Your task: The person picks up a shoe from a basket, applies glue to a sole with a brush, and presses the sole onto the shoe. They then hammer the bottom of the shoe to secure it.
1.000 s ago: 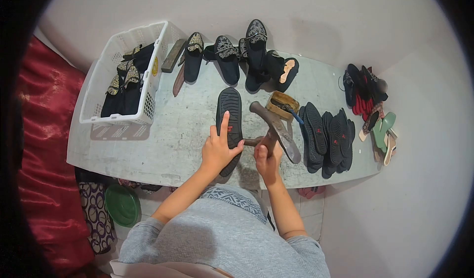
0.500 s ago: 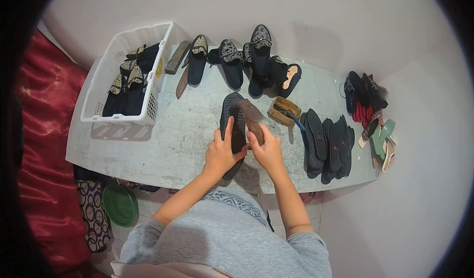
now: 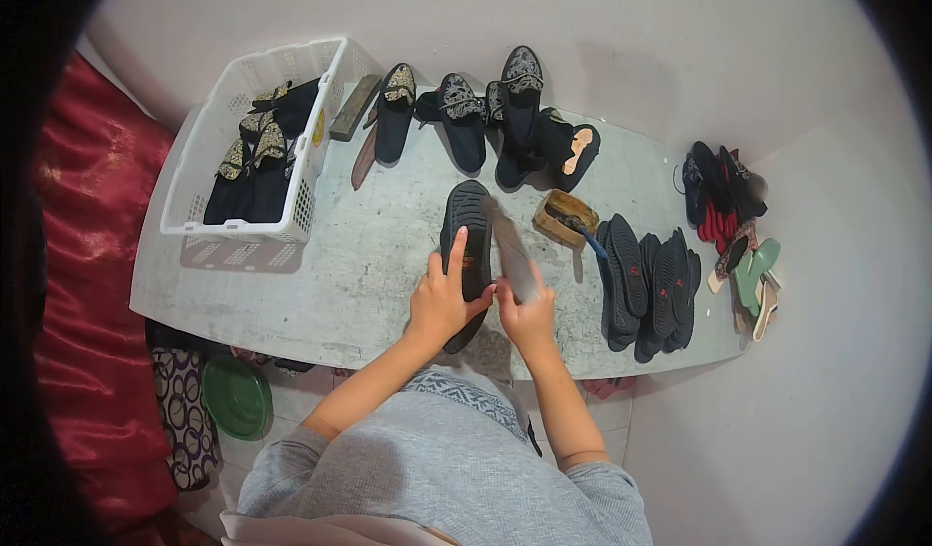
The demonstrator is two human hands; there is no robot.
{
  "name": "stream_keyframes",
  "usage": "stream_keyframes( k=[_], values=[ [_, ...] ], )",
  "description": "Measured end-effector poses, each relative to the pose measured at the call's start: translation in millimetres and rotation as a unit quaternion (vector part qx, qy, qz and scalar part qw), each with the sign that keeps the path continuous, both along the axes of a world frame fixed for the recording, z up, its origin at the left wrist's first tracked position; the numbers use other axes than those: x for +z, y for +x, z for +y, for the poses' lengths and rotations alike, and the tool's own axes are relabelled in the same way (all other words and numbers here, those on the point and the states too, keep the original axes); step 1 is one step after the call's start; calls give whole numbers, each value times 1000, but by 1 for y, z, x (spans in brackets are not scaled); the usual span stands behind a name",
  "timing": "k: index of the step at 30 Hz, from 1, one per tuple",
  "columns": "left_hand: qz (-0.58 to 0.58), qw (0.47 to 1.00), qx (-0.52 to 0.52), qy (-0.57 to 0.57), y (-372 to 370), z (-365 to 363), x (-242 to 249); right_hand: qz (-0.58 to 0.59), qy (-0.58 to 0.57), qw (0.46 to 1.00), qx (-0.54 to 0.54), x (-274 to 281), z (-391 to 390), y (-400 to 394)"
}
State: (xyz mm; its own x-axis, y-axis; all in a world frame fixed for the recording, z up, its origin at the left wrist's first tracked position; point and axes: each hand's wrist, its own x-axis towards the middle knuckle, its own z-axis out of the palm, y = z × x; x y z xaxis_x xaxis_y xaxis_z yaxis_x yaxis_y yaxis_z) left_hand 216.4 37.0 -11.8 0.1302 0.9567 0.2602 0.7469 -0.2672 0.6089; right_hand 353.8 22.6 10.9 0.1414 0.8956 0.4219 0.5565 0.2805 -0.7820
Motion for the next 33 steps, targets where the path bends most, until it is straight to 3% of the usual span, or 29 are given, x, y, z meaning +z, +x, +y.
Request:
stream_keyframes(
  k=[1,3,4,6,9,11,14,16,17,20,23,25,27,28,29,31,33],
  values=[
    [-12,1000,1,-11,0,1,0,-43,-121,992,-9,9,-1,3],
    [-24,999,2,-23,1,1,1,16,-165,986,-9,24,-8,5],
    [-16,999,6,-29,1,1,3,15,-165,986,-8,19,-12,10],
    [-5,999,9,-38,1,0,3,55,-44,997,35,0,-23,18],
    [-17,999,9,-28,1,0,3,45,-7,999,14,-18,-29,12],
    [-42,999,15,-26,0,0,1,-40,-220,975,16,18,-25,3],
    [-12,1000,9,-25,1,2,4,60,-201,978,8,12,-33,4],
    [1,1000,11,-23,0,1,4,133,-93,986,28,4,-38,2],
    [7,1000,14,-23,1,1,5,133,-94,986,28,-1,-38,1],
    [9,999,7,-30,0,0,9,-18,-131,991,10,-7,-31,0],
    [11,999,9,-39,1,1,9,57,-199,978,12,19,-35,2],
    [15,999,12,-40,1,0,7,55,-175,983,25,-9,-36,11],
    [11,1000,13,-17,1,1,4,52,-32,997,47,-15,-33,7],
    [11,1000,13,-16,1,1,3,30,-134,990,19,-9,-33,6],
    [5,1000,11,-10,1,1,2,30,-133,990,18,0,-32,7],
    [0,1000,7,-1,1,3,3,67,-255,964,22,17,-31,11],
    [13,1000,6,-24,1,1,6,122,-252,959,32,23,-38,9]
  ],
)
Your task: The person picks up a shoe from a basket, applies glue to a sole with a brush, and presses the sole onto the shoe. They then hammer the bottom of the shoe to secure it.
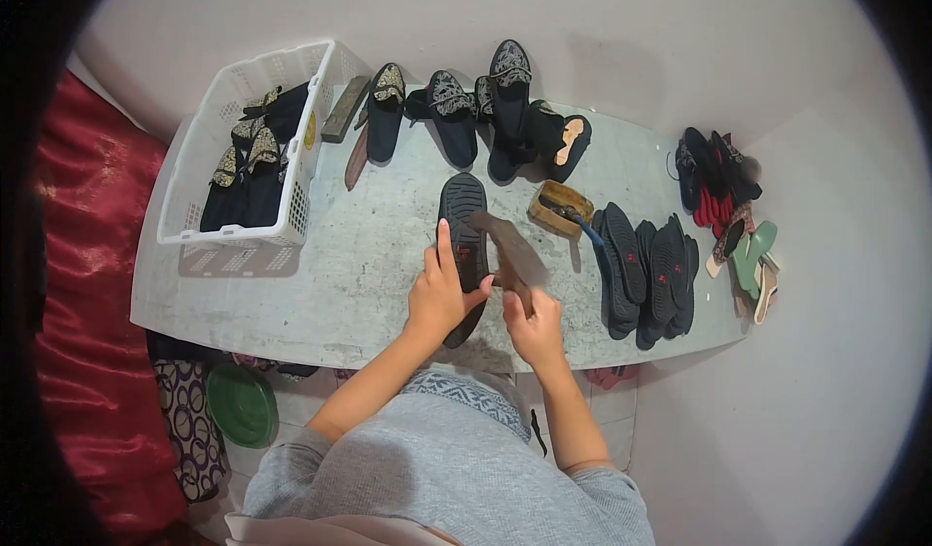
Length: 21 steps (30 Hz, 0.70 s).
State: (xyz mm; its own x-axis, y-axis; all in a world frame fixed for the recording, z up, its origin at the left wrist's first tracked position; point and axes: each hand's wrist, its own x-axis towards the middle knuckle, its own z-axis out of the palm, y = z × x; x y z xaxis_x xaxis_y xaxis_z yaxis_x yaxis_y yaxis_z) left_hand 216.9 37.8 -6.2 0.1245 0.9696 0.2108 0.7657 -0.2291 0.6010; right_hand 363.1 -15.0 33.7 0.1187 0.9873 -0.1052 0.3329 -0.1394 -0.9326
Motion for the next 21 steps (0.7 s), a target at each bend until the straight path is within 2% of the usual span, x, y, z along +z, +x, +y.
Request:
stream_keyframes(
  k=[2,3,4,6,7,8,11,12,14,16,19,21],
  values=[
    [0,1000,3,3,0,0,-2,95,120,988,15,-21,-4,5],
    [-2,1000,5,9,1,0,-2,43,198,979,-14,-27,2,-4],
    [-2,1000,3,9,1,1,-3,42,198,979,-16,-25,4,-3],
    [-1,1000,4,10,1,1,-4,-79,45,996,13,-13,6,-2],
    [0,1000,2,12,1,1,-4,-50,34,998,3,-9,5,0],
    [-6,1000,3,15,1,3,-4,-49,37,998,3,-10,4,4],
    [-11,1000,5,14,1,0,-6,25,158,987,4,-34,-10,10],
    [-14,1000,8,16,3,0,-7,25,157,987,1,-29,-11,5],
    [-18,1000,1,16,1,1,-7,-80,94,992,-10,-13,-7,-6],
    [-20,1000,-5,14,1,0,-8,-100,57,993,5,-16,-8,-1],
    [-13,1000,5,28,3,-1,-9,87,129,988,6,-15,-15,-1],
    [-13,1000,13,20,4,0,-9,80,171,982,-2,-27,-16,-2]
  ],
)
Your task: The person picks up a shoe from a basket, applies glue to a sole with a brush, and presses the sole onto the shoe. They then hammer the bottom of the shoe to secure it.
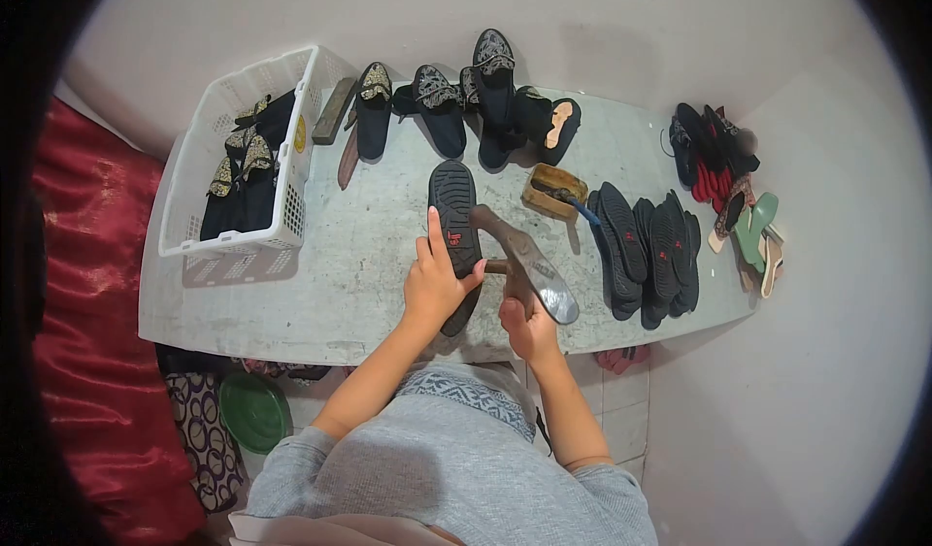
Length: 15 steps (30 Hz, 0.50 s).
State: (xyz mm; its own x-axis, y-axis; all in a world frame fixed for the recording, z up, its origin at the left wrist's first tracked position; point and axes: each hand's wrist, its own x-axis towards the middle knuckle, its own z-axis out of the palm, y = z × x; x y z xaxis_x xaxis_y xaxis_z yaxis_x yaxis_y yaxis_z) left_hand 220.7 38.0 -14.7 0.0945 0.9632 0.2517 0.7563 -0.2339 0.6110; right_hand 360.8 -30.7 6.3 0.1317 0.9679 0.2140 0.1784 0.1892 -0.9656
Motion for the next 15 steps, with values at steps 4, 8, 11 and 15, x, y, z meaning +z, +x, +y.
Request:
stream_keyframes(
  k=[4,8,11,15],
  values=[
    [-1,1000,-6,-14,0,0,0,-159,-106,982,-6,-7,12,5],
    [-37,998,-27,-47,-5,0,5,29,-270,962,14,28,14,0],
    [-116,991,-53,-37,-15,2,-7,-85,-156,984,-27,9,14,2],
    [-315,944,-17,-94,-24,-11,-47,-152,-103,982,-37,13,13,-3]
  ],
)
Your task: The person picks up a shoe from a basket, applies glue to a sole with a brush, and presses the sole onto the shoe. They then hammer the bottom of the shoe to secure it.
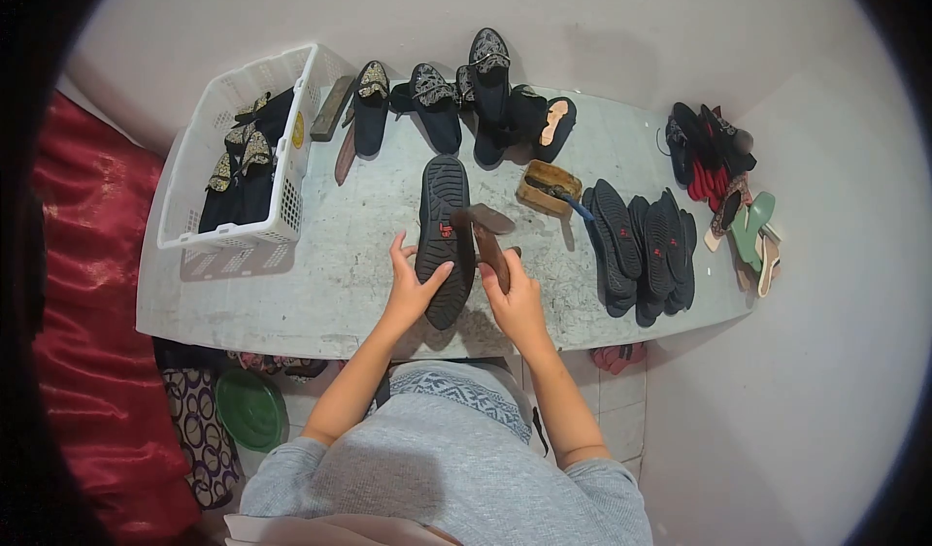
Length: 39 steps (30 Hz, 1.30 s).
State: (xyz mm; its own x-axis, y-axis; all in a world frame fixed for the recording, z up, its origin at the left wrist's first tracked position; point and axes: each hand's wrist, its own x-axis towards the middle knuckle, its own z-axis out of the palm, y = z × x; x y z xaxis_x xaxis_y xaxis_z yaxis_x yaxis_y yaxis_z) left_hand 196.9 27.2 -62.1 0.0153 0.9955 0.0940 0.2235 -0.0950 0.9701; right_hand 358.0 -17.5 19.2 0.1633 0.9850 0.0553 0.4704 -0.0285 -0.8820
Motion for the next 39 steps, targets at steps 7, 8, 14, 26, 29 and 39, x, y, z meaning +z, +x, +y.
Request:
stream_keyframes(
  k=[7,8,14,26,29,39],
  values=[
    [-315,855,-154,-382,-8,-16,26,14,159,987,6,-2,9,-15],
    [-316,855,-151,-382,-7,-17,27,-11,211,977,16,-3,11,-16],
    [-227,899,-141,-346,-7,-14,22,10,-24,998,56,19,2,-16],
    [-150,954,-98,-241,-3,-12,14,11,210,977,27,-10,-22,-12],
    [-140,944,-108,-280,-4,-11,12,-20,20,1000,9,-15,-27,-9],
    [-204,918,-126,-317,-6,-9,12,-34,111,993,-36,-23,-51,2]
  ],
)
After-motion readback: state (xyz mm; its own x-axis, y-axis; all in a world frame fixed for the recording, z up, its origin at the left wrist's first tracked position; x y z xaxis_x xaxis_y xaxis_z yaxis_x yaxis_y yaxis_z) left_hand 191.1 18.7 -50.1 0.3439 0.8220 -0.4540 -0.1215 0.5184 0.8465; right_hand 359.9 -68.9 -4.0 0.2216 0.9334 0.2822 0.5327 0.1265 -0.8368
